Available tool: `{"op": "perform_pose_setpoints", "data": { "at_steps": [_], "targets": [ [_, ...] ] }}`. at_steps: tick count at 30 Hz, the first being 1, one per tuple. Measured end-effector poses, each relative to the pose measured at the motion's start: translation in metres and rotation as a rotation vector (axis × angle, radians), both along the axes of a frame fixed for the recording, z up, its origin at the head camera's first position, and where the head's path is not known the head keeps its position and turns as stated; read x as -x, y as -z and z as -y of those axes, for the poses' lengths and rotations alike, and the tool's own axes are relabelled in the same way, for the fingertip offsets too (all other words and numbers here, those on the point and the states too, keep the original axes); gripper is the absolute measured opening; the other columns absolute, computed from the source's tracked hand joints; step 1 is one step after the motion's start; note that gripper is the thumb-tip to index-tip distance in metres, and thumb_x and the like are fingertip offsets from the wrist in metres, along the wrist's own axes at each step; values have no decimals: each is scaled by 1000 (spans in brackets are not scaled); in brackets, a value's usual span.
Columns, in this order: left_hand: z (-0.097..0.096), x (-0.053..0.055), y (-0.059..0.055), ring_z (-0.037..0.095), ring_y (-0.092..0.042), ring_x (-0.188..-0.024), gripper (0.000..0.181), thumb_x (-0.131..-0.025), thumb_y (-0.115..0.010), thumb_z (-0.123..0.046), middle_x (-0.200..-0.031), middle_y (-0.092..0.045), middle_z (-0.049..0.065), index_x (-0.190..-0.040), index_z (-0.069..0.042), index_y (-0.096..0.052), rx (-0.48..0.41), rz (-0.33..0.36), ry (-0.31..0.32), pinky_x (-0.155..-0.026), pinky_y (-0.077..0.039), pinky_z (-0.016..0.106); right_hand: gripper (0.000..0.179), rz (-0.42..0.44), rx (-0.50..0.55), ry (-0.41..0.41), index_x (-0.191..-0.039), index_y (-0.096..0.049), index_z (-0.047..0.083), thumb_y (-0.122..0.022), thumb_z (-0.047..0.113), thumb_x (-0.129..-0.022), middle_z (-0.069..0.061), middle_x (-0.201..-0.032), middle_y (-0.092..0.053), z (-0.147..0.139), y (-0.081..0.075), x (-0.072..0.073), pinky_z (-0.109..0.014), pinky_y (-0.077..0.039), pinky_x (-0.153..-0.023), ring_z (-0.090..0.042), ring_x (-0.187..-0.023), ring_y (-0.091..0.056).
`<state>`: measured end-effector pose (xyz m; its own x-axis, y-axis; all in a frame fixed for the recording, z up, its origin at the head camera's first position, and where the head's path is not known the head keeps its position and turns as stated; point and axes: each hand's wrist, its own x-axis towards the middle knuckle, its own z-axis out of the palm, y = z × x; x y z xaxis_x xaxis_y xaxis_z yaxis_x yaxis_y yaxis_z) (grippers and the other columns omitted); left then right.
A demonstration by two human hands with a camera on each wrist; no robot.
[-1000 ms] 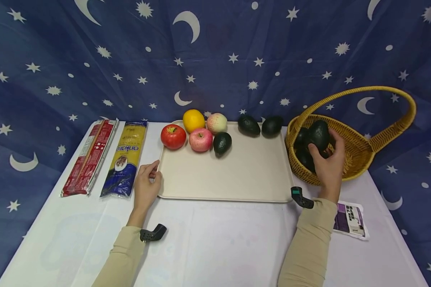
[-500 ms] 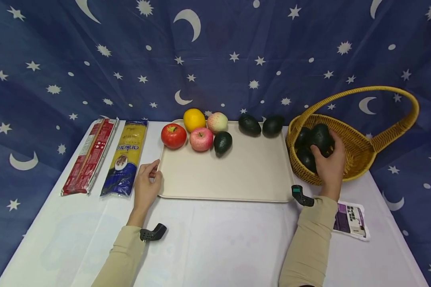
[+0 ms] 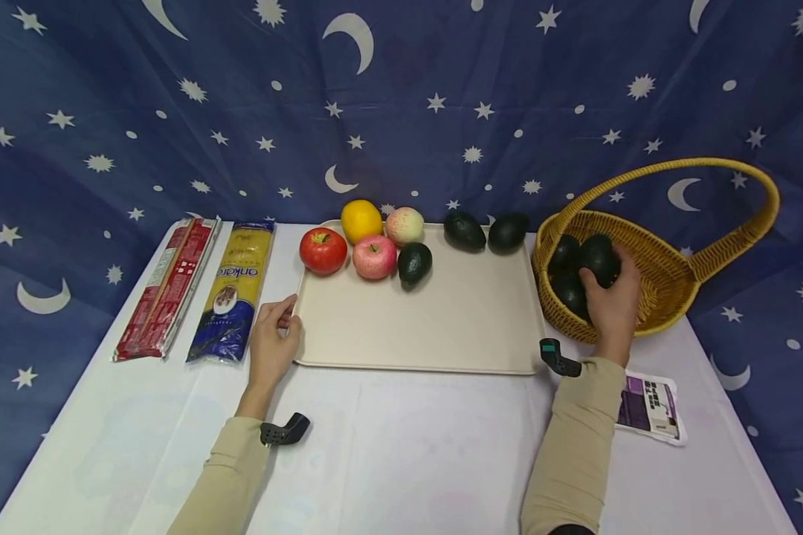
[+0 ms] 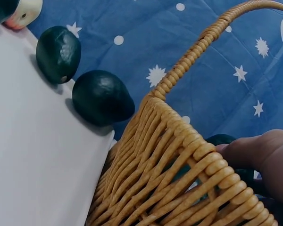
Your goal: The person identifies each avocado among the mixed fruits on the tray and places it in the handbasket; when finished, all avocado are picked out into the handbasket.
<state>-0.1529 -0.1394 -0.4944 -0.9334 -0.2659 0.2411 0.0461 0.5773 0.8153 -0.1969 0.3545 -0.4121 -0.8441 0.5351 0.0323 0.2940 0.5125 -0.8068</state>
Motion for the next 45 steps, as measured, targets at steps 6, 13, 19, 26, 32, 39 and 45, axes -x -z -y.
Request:
{"op": "perform_pose_setpoints", "data": {
  "at_steps": [6, 13, 19, 26, 32, 39, 45],
  "targets": [
    [0, -1, 0, 22, -55, -84, 39, -86, -57, -5, -104, -57, 12, -124, -6, -61, 7, 1, 6, -77, -44, 33, 66, 40, 4, -38, -150, -25, 22, -55, 32, -92, -7, -154, -28, -3, 1, 2, -43, -22, -116, -26, -142, -27],
    [-1, -1, -1, 23, -56, -84, 39, -85, -57, -4, -104, -57, 13, -124, -6, -62, 2, -7, -2, -77, -45, 34, 69, 93, -14, -78, -150, -23, 16, -54, 33, -92, -13, -154, -27, -6, 1, 6, -48, -24, -115, -32, -140, -27],
    [-1, 0, -1, 22, -55, -84, 39, -85, -56, -5, -104, -56, 12, -124, -7, -62, -8, 5, -6, -78, -44, 33, 73, 156, -25, -96, -151, -19, 12, -53, 37, -91, -18, -155, -21, -11, 0, 9, -53, -23, -113, -38, -141, -23],
    [0, 0, -1, 22, -55, -85, 39, -86, -56, -4, -104, -56, 12, -125, -6, -61, -9, 4, -1, -78, -44, 33, 77, 218, -55, -108, -150, -18, 7, -53, 41, -90, -24, -153, -22, -14, -1, 12, -56, -25, -110, -43, -138, -24],
    [0, 1, 0, 21, -55, -85, 39, -86, -57, -5, -104, -56, 12, -125, -6, -61, -15, 10, 6, -78, -44, 33, 80, 283, -77, -112, -150, -17, 4, -52, 44, -90, -28, -150, -21, -14, -3, 12, -58, -27, -108, -45, -136, -21],
    [0, 0, 0, 21, -55, -84, 39, -86, -57, -5, -104, -56, 12, -125, -6, -61, -11, 9, 2, -78, -44, 33, 80, 324, -117, -143, -150, -17, 3, -49, 46, -91, -30, -148, -24, -16, -5, 12, -60, -25, -106, -48, -133, -19],
    [0, 0, -1, 21, -54, -84, 39, -86, -56, -5, -104, -56, 12, -125, -7, -61, -10, 6, 3, -77, -44, 32, 80, 327, -134, -145, -149, -18, 1, -49, 46, -91, -31, -148, -25, -16, -5, 12, -61, -23, -107, -48, -133, -19]
  ]
}}
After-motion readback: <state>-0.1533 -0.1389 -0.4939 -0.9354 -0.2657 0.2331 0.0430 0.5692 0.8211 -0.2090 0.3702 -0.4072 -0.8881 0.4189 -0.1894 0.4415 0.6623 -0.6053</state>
